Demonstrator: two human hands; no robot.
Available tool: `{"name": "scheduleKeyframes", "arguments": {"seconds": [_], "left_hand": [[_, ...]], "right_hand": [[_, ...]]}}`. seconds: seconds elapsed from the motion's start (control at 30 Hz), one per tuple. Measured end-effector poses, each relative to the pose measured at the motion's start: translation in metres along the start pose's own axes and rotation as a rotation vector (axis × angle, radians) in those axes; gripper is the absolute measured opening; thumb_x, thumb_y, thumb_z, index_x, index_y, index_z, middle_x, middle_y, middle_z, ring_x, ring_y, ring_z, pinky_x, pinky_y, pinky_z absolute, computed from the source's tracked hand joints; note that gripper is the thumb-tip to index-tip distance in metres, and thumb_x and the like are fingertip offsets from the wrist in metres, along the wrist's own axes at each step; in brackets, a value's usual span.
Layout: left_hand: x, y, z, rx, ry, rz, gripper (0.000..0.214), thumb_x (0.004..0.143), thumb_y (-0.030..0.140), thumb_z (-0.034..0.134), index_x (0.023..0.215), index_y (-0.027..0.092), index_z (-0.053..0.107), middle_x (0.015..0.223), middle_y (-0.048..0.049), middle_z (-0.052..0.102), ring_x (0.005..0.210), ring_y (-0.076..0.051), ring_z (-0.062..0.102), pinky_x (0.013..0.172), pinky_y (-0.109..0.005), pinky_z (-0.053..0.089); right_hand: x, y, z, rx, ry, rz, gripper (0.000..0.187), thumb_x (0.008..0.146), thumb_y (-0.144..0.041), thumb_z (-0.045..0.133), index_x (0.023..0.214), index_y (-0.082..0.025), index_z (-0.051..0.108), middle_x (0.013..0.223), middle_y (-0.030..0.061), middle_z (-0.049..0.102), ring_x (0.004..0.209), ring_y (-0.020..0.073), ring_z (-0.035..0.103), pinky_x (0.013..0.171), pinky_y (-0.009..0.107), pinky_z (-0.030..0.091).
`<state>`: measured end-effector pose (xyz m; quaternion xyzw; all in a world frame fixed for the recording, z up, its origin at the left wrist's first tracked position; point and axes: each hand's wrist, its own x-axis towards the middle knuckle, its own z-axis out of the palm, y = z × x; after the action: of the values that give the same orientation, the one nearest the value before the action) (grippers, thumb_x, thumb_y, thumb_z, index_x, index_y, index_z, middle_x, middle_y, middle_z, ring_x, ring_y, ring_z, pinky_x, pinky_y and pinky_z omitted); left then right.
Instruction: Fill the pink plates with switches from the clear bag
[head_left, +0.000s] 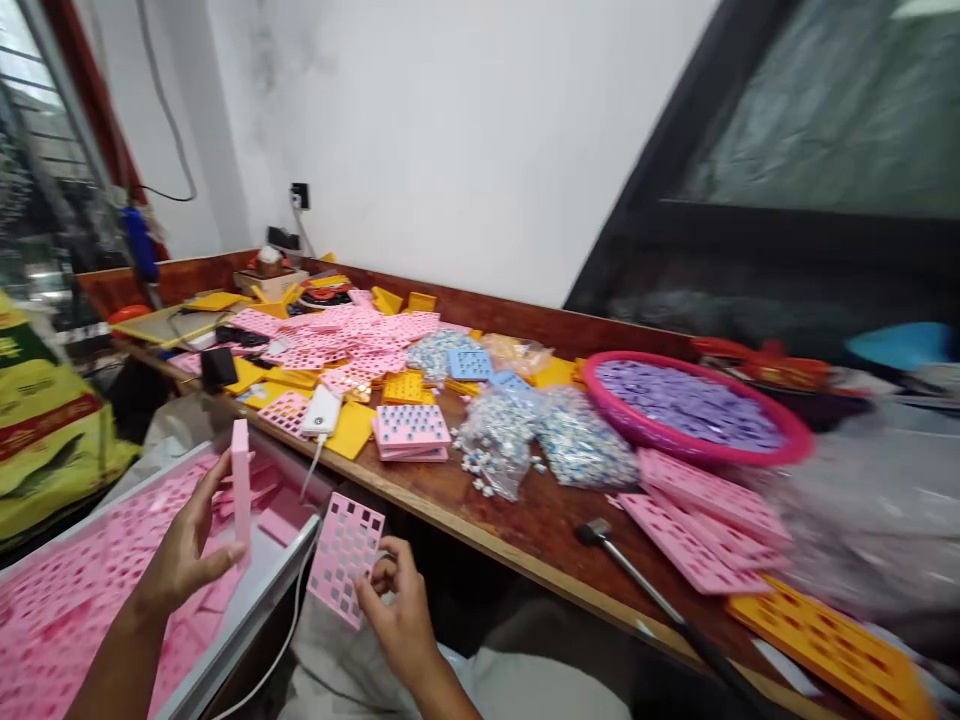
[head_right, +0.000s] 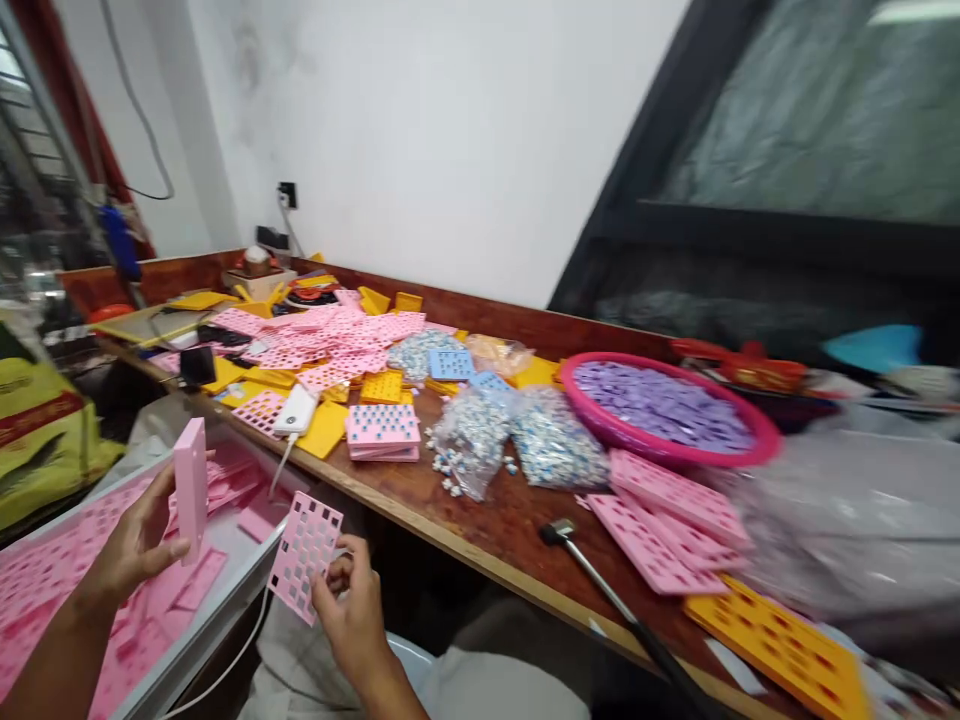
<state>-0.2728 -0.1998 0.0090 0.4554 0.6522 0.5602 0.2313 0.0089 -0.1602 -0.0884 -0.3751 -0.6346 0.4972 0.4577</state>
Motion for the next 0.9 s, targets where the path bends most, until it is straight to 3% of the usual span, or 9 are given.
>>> {"name": "scheduleKeyframes", "arguments": {"seconds": [0.07, 0.13, 0.2, 0.27, 0.37, 0.43, 0.57, 0.73, 0.9], "left_hand": [[0.003, 0.025, 0.044, -0.060, -0.272, 0.161, 0.117, 0.051, 0.043, 0.087, 0.156, 0.022, 0.039, 0.149, -0.0134, 0.051, 0.140, -0.041, 0.044, 0.116, -0.049, 0.039], [0.000, 0.048, 0.097, -0.001, -0.467, 0.333, 0.112, 0.057, 0.036, 0.086, 0.157, 0.022, 0.037, 0.153, -0.0135, 0.048, 0.144, -0.041, 0.039, 0.121, -0.051, 0.032], [-0.007, 0.068, 0.155, 0.176, -0.601, 0.551, 0.105, 0.064, 0.033, 0.078, 0.158, 0.018, 0.033, 0.157, -0.0144, 0.042, 0.146, -0.040, 0.036, 0.123, -0.053, 0.026], [-0.018, 0.083, 0.209, 0.362, -0.736, 0.727, 0.106, 0.064, 0.033, 0.075, 0.158, 0.015, 0.030, 0.160, -0.0179, 0.037, 0.145, -0.039, 0.037, 0.121, -0.054, 0.028], [-0.033, 0.095, 0.273, 0.569, -0.926, 0.848, 0.107, 0.062, 0.038, 0.074, 0.157, 0.011, 0.030, 0.162, -0.0219, 0.033, 0.143, -0.042, 0.039, 0.119, -0.058, 0.030], [-0.037, 0.096, 0.299, 0.609, -1.014, 0.910, 0.105, 0.063, 0.037, 0.072, 0.157, 0.013, 0.030, 0.163, -0.0206, 0.031, 0.144, -0.041, 0.038, 0.119, -0.059, 0.030], [-0.032, 0.090, 0.315, 0.483, -1.060, 1.005, 0.097, 0.068, 0.028, 0.069, 0.156, 0.018, 0.031, 0.162, -0.0157, 0.035, 0.147, -0.035, 0.036, 0.121, -0.053, 0.030], [-0.041, 0.089, 0.291, 0.214, -0.914, 0.949, 0.076, 0.081, 0.034, 0.070, 0.151, 0.026, 0.040, 0.157, -0.0121, 0.043, 0.144, -0.032, 0.040, 0.120, -0.049, 0.035], [-0.065, 0.094, 0.275, 0.018, -0.934, 0.734, 0.043, 0.090, 0.046, 0.066, 0.127, 0.025, 0.061, 0.116, -0.0089, 0.071, 0.100, -0.025, 0.068, 0.089, -0.036, 0.055]], "right_hand": [[-0.019, -0.016, -0.049, 0.045, 0.193, 0.030, 0.052, 0.088, -0.035, 0.067, 0.135, -0.023, 0.049, 0.070, -0.0038, 0.063, 0.060, 0.0151, 0.059, 0.059, 0.025, 0.050], [-0.042, -0.033, -0.100, 0.006, 0.405, 0.013, 0.057, 0.090, -0.037, 0.065, 0.142, -0.023, 0.046, 0.080, 0.0009, 0.069, 0.068, 0.0175, 0.065, 0.065, 0.028, 0.055], [-0.062, -0.056, -0.151, -0.142, 0.548, -0.036, 0.034, 0.087, -0.038, 0.068, 0.116, -0.020, 0.068, 0.090, 0.0074, 0.074, 0.075, 0.0202, 0.069, 0.067, 0.029, 0.057], [-0.079, -0.083, -0.197, -0.250, 0.613, -0.028, 0.025, 0.086, -0.041, 0.070, 0.095, -0.019, 0.075, 0.090, 0.0091, 0.075, 0.079, 0.0226, 0.071, 0.069, 0.029, 0.059], [-0.094, -0.126, -0.251, -0.249, 0.581, 0.030, 0.033, 0.084, -0.046, 0.074, 0.105, -0.020, 0.075, 0.097, 0.0093, 0.077, 0.081, 0.0237, 0.073, 0.073, 0.032, 0.061], [-0.101, -0.148, -0.274, -0.271, 0.519, 0.039, 0.040, 0.079, -0.044, 0.080, 0.111, -0.022, 0.072, 0.102, 0.0088, 0.077, 0.089, 0.0254, 0.074, 0.081, 0.035, 0.061], [-0.108, -0.166, -0.289, -0.583, 0.535, 0.039, 0.022, 0.086, -0.042, 0.072, 0.093, -0.022, 0.073, 0.089, 0.0048, 0.076, 0.081, 0.0221, 0.072, 0.078, 0.032, 0.057], [-0.086, -0.169, -0.272, -0.909, 0.232, 0.062, 0.022, 0.098, -0.040, 0.059, 0.099, -0.026, 0.075, 0.093, 0.0021, 0.078, 0.083, 0.0203, 0.071, 0.077, 0.029, 0.049], [-0.035, -0.162, -0.246, -1.156, 0.068, 0.056, 0.022, 0.098, -0.042, 0.060, 0.097, -0.027, 0.076, 0.089, 0.0027, 0.078, 0.085, 0.0228, 0.071, 0.076, 0.030, 0.045]]}}
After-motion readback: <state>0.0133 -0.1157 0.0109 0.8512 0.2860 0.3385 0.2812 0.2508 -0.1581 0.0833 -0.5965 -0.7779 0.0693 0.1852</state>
